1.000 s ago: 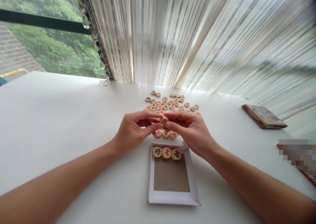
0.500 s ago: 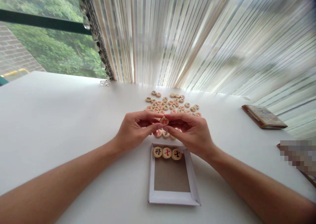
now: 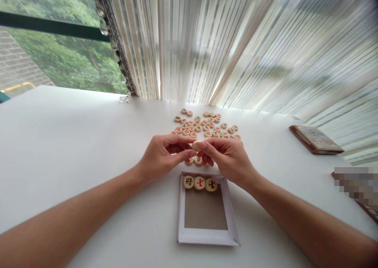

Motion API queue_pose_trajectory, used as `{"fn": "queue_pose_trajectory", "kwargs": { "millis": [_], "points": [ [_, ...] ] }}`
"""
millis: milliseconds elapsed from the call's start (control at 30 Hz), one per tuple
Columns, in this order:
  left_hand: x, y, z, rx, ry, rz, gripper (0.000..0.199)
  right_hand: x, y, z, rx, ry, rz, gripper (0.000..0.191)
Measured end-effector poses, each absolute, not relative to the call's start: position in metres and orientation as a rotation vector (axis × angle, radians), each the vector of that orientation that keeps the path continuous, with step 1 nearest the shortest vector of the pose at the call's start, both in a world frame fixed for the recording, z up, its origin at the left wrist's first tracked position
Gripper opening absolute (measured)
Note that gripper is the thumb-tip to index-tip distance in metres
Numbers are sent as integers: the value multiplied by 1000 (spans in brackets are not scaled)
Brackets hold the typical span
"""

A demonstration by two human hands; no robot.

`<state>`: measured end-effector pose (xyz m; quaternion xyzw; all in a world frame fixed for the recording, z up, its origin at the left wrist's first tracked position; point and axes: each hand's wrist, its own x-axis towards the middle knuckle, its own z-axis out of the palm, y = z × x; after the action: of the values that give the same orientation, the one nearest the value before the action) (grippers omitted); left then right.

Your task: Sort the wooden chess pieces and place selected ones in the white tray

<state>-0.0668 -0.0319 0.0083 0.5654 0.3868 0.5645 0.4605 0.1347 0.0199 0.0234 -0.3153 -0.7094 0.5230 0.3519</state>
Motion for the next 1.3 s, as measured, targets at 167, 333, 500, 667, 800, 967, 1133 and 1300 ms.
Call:
{"fn": "queue_pose_trajectory", "kwargs": {
  "millis": [167, 333, 500, 667, 800, 967, 1133, 1300],
  "points": [
    [-66, -33, 7, 1414, 953, 1369, 41, 133, 19, 28, -862, -1849, 1433, 45],
    [-66, -33, 7, 1514, 923, 1357, 31, 131, 17, 29, -814, -1787, 1541, 43],
    [-65, -34, 9, 1621, 938, 1364, 23, 132, 17, 29, -882, -1812, 1494, 41],
    [-65, -35, 11, 1627, 912, 1351, 23, 133, 17, 34, -836, -1798, 1546, 40],
    [-66, -33, 11, 1578, 913, 1358, 26, 133, 18, 33, -796, -1731, 1625, 36],
    [-66, -32, 8, 1490, 914, 1376, 32, 133, 20, 27, -760, -1621, 1737, 32],
    [-66, -31, 6, 1421, 906, 1393, 37, 133, 21, 28, -773, -1606, 1780, 29],
    [-66, -33, 5, 1408, 902, 1390, 30, 130, 18, 33, -814, -1608, 1777, 36]
  ]
}}
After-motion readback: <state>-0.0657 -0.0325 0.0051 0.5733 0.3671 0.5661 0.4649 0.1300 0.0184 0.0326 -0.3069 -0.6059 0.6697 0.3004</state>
